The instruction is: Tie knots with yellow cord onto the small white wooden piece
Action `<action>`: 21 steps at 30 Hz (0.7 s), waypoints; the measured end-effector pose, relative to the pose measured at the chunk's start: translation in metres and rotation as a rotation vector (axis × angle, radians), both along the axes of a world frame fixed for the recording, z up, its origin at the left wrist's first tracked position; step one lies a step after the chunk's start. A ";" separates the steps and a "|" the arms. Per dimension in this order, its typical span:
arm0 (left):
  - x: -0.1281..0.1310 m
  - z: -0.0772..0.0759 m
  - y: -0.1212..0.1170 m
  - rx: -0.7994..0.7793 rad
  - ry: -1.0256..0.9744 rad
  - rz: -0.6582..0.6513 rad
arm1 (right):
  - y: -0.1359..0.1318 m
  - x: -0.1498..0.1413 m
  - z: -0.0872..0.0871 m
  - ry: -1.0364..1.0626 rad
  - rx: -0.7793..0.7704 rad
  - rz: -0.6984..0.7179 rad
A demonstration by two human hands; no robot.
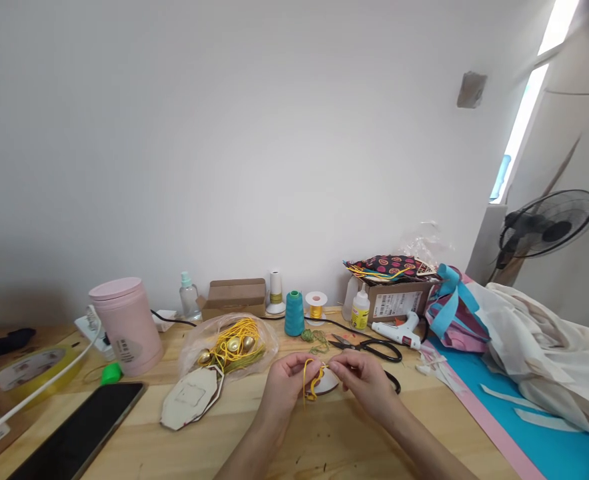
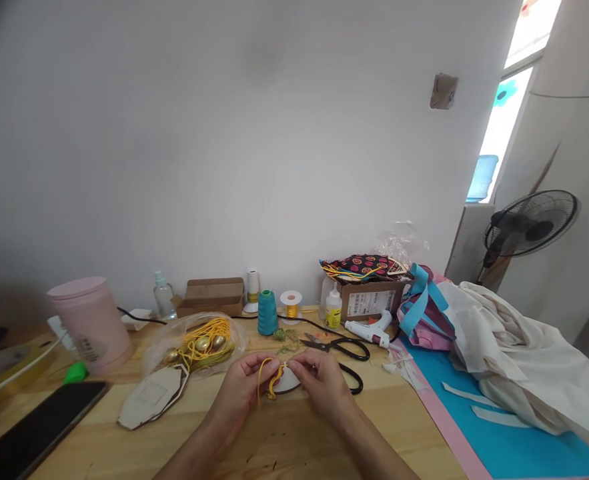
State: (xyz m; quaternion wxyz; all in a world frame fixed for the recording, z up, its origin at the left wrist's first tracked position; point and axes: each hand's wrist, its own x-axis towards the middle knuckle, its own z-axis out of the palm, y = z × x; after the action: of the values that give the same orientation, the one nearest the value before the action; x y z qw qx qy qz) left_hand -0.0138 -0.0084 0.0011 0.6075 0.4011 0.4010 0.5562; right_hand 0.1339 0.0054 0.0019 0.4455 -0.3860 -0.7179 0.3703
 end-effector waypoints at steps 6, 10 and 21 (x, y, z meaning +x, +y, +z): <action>-0.005 0.003 0.001 -0.027 -0.037 0.025 | 0.003 0.002 0.001 0.060 -0.103 -0.056; -0.005 0.007 -0.004 -0.018 -0.096 -0.098 | 0.000 0.001 0.004 0.072 -0.105 0.018; -0.021 0.020 -0.001 0.311 0.034 0.345 | -0.001 0.004 0.001 -0.080 0.053 0.001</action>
State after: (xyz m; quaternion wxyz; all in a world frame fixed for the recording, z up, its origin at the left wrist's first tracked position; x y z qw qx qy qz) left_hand -0.0351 -0.0095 0.0207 0.4276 0.4248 0.3832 0.6999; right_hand 0.1379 0.0047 0.0031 0.4262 -0.3883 -0.7449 0.3358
